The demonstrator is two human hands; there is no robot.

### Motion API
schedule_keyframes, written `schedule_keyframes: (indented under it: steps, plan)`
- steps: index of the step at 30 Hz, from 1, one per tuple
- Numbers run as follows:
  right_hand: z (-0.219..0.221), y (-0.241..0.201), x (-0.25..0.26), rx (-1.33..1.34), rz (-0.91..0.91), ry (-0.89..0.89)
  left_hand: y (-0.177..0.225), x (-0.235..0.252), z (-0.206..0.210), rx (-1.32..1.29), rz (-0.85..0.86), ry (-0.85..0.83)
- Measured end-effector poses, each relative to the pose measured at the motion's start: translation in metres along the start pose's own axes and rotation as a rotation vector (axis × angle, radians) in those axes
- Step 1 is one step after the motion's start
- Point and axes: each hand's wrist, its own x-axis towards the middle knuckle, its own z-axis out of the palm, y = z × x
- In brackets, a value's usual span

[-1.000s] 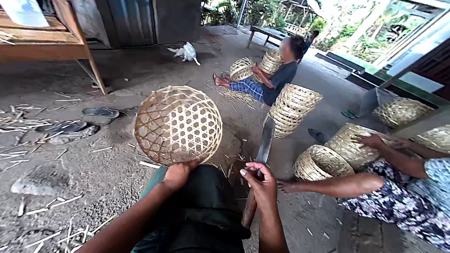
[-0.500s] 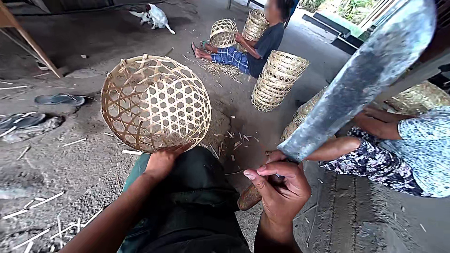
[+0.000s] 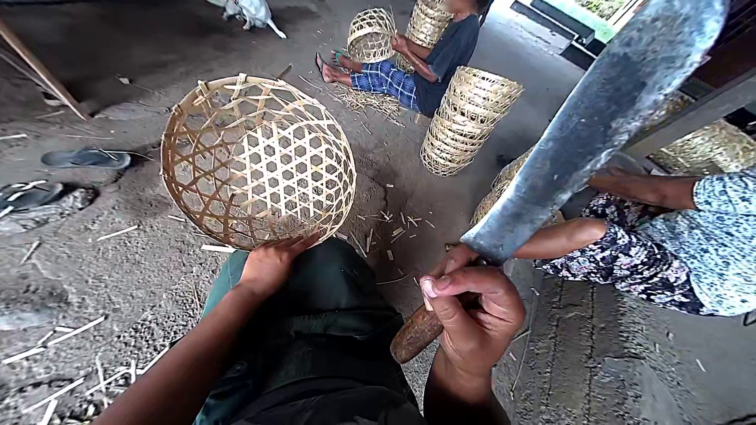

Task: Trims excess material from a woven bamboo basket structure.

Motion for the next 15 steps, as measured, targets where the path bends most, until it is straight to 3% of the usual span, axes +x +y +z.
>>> schedule_keyframes:
  steps: [15]
  plan:
    - [0.012, -0.007, 0.002, 0.103, 0.008, -0.050, -0.001, -0.001, 0.000, -0.024, 0.003, 0.028]
